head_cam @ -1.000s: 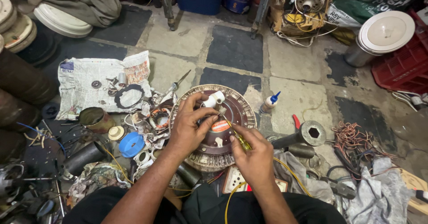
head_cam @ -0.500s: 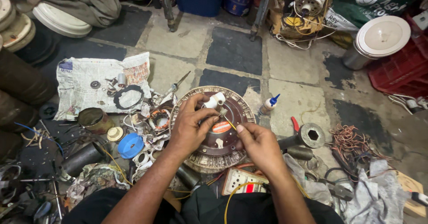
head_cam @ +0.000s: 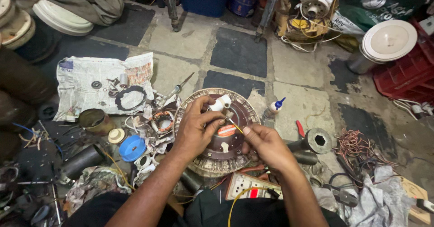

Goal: The person sits on the floor and works on a disassembled electric motor, using a screwdriver to adjust internal components and connecting wires to a power strip. They repeatedly probe and tighten parts within the motor housing.

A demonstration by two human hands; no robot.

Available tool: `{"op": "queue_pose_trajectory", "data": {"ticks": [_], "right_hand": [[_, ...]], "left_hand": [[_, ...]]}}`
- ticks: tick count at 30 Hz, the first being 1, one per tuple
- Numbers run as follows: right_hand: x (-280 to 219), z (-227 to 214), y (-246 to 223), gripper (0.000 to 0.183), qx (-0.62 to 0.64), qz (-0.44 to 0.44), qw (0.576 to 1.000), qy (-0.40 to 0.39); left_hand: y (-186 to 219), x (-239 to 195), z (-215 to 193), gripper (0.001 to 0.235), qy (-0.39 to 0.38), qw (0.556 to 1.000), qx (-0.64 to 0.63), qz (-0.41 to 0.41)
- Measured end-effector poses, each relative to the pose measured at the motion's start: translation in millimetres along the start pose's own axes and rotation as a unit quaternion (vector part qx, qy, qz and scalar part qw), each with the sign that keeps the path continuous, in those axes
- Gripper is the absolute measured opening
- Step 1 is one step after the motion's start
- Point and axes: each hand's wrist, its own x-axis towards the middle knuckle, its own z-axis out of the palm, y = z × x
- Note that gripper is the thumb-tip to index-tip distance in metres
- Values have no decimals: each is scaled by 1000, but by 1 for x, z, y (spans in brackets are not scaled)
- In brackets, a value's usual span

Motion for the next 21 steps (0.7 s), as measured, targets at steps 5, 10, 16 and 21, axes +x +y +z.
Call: {"op": "queue_pose_trajectory", "data": {"ticks": [5, 10, 16, 21], "right_hand": [[-5, 5, -13, 21, 58, -12, 998, -12], [-10, 2, -17, 21, 52, 56, 997, -8], [-11, 16, -3, 31, -143, -132, 973, 124], [-28, 30, 6, 26, -147, -122, 966, 173]], "left_hand": [[-1, -2, -2, 18, 1, 1000, -20, 2], [2, 0, -2, 18, -4, 1000, -19, 0], [3, -1, -6, 18, -7, 1000, -17, 11], [0, -2, -26, 31, -57, 997, -52, 19]]}}
